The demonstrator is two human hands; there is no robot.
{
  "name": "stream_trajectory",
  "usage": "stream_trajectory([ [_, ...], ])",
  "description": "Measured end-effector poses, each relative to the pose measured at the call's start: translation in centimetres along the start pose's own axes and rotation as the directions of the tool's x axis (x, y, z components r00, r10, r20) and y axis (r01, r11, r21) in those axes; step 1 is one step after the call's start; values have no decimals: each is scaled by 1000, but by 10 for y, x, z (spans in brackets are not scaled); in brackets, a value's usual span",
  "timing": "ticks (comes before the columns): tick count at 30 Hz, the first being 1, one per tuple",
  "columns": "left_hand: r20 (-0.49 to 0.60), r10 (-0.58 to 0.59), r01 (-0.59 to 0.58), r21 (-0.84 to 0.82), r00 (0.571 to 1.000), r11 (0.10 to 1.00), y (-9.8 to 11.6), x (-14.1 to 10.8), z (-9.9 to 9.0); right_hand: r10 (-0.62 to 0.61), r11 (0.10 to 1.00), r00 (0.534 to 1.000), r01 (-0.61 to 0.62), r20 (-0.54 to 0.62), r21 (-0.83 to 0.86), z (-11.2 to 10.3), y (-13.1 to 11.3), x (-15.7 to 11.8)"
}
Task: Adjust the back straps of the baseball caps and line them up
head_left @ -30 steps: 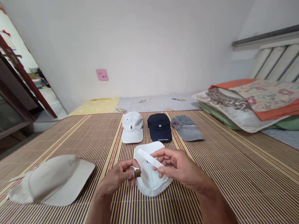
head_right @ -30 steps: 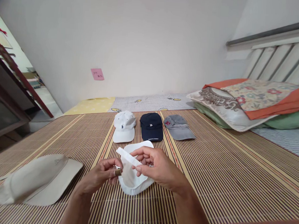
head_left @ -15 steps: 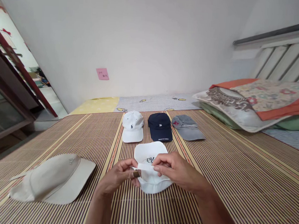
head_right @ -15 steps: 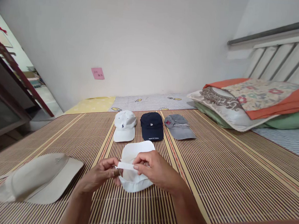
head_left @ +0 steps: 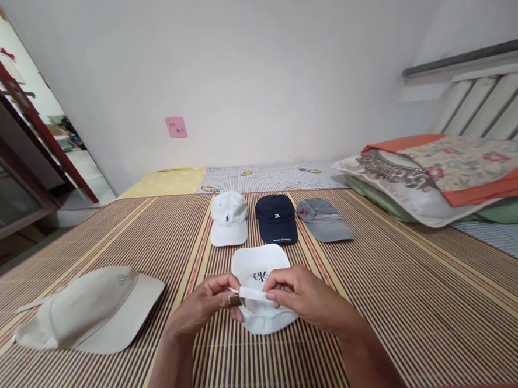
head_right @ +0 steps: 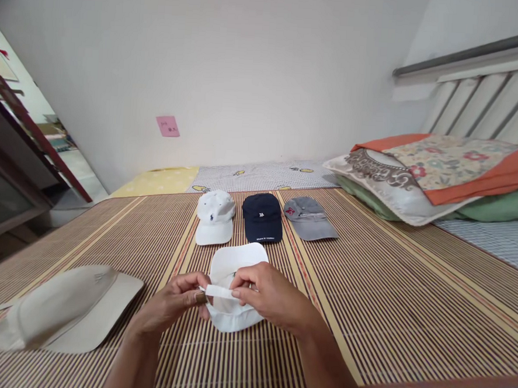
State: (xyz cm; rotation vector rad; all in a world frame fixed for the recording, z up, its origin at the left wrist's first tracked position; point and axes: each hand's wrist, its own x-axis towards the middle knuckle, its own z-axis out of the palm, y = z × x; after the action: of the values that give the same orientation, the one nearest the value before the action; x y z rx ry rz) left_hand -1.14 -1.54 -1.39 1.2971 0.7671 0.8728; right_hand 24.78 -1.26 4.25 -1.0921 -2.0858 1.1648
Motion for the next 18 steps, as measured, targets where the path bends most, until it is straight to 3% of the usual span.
stream_trajectory([
  [18, 35, 1, -1, 8, 999, 1000, -2, 1, 1, -22, 999, 998, 24, 55, -47, 2, 3, -1],
])
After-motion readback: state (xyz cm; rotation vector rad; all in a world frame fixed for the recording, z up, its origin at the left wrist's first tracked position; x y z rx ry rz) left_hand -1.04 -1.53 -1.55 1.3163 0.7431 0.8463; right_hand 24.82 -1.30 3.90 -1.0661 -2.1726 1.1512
